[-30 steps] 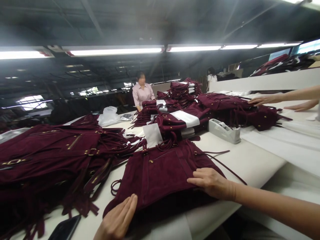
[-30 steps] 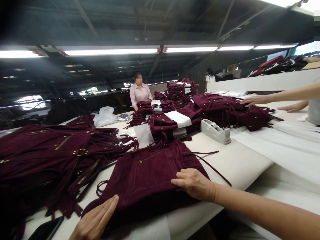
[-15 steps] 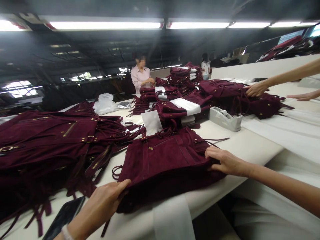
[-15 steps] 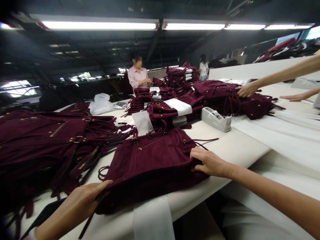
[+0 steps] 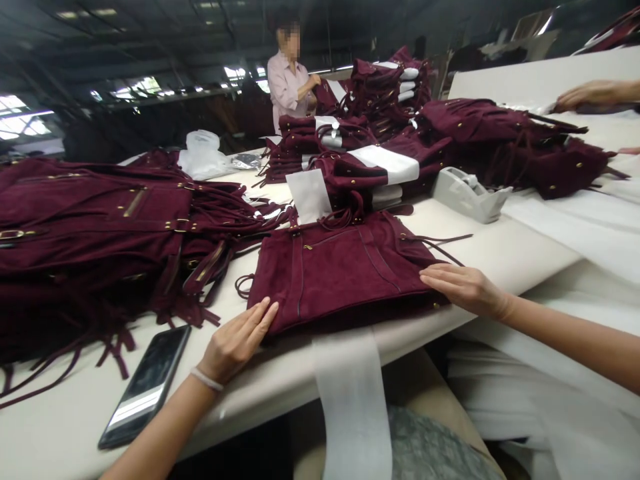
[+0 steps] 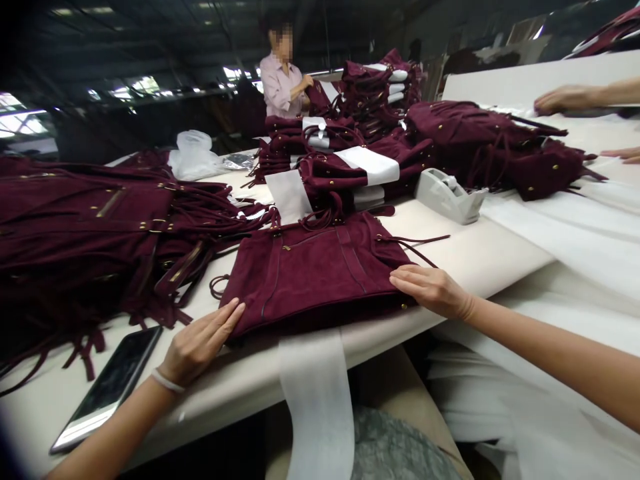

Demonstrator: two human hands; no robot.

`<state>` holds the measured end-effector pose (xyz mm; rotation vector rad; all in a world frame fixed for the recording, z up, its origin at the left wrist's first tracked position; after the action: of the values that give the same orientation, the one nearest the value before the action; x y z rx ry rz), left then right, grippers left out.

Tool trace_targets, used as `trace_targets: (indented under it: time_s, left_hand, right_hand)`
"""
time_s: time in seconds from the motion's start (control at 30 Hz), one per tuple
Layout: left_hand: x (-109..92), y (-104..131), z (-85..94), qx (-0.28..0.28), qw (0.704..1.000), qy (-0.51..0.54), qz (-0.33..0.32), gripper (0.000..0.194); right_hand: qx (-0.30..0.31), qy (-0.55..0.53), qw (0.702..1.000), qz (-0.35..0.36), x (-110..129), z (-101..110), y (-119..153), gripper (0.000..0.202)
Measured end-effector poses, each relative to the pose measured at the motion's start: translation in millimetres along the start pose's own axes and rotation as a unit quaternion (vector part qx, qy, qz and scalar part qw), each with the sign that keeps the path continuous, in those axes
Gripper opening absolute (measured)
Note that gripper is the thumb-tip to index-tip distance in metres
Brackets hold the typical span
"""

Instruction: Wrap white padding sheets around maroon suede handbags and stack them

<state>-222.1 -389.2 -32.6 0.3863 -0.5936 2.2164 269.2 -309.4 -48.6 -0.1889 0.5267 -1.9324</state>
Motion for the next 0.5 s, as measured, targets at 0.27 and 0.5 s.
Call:
trace_targets:
  time_s: [0.27,0.5]
  left_hand:
    - [-7,-2,-1.7,0.013,0.995,0.051,0.090,0.055]
    - [-29,-20,29.6,0.184,0.968,0.081,0.148,0.059]
  right_hand:
    - [0.030,0.103,0.990,-0.091,27,7,-10,0.047]
    - [0.102,0.145,0.981,-0.076,37,-2,-30,0.044]
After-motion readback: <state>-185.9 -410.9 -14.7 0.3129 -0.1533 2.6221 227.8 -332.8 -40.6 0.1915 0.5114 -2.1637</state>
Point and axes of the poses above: each hand's wrist, its own y-axis away from the middle knuckle, its own z-axis out of the back of the hand, x = y × z, the point moved 1 cm from there along -y, towards the middle knuckle, and after that the axes turned 13 degrees about x, right-handed, at the moved point
